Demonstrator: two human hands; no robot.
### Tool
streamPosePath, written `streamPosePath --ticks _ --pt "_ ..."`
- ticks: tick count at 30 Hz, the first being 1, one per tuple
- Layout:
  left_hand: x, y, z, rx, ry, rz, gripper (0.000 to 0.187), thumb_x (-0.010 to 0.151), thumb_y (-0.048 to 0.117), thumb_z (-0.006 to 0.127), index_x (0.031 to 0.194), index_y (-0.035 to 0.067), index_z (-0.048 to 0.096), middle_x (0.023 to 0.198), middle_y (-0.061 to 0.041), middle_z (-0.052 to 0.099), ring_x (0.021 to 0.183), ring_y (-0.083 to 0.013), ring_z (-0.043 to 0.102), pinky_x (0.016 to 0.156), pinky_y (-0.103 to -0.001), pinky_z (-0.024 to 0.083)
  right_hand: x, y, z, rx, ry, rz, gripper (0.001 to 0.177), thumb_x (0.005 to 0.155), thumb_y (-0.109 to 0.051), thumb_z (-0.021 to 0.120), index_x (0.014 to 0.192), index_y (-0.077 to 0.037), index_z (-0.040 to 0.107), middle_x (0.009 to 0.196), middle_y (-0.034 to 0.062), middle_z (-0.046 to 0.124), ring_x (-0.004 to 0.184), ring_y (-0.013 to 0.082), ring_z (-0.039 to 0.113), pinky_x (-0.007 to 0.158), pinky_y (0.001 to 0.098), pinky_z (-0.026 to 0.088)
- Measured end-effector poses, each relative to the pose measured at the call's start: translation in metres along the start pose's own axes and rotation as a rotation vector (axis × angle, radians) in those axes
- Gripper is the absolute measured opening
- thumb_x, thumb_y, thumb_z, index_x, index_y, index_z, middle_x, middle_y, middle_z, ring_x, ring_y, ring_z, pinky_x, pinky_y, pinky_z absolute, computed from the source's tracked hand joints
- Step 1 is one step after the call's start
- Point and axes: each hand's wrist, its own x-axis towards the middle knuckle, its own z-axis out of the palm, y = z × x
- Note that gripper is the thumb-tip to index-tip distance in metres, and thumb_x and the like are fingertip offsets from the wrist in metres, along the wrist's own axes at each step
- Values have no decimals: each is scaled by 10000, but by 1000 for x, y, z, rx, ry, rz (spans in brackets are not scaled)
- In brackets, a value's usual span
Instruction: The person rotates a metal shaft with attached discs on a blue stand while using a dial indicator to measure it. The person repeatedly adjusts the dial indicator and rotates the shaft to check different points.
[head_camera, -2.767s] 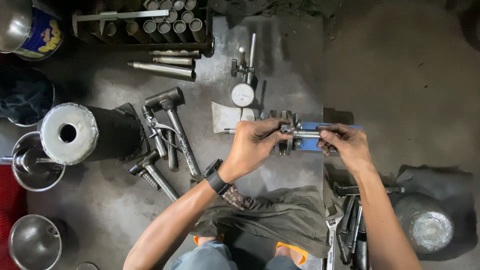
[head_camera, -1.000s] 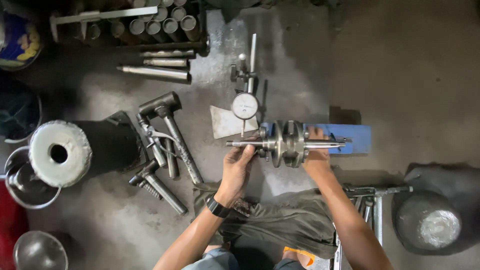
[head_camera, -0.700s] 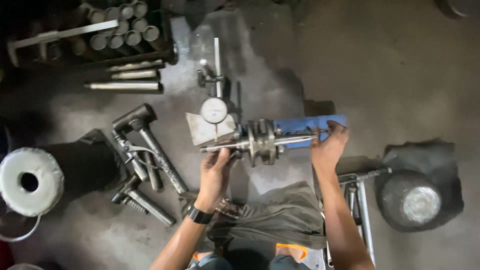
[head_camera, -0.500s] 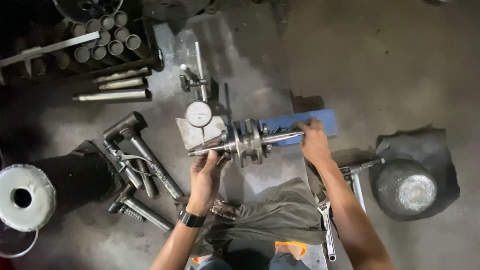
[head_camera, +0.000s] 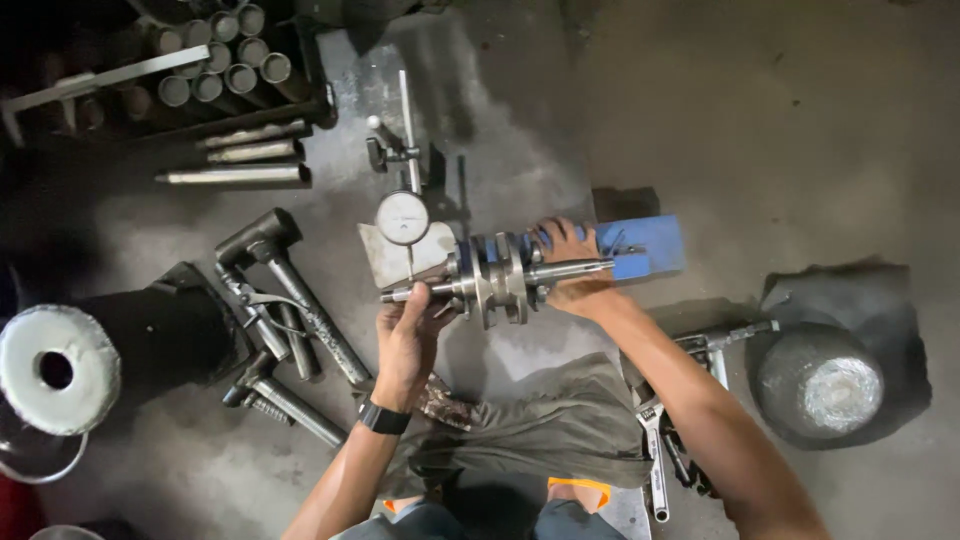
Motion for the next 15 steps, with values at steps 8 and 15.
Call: streamPosePath --ticks 8,15 --pt "3 -3 -4 -7 26 -37 356 1006 250 654 1207 -40 697 1150 -132 745 1020 -222 717 870 -409 589 18 24 62 96 129 -195 760 773 -333 739 1415 -8 495 1486 276 396 1382 491 344 1110 682 280" --pt "1 -3 -3 -44 60 -50 335 993 242 671 1199 -21 702 1119 -106 739 990 -204 694 875 -397 582 27 22 81 74 178 -185 594 842 -300 716 1355 -25 600 1531 234 440 1380 451 426 1126 617 353"
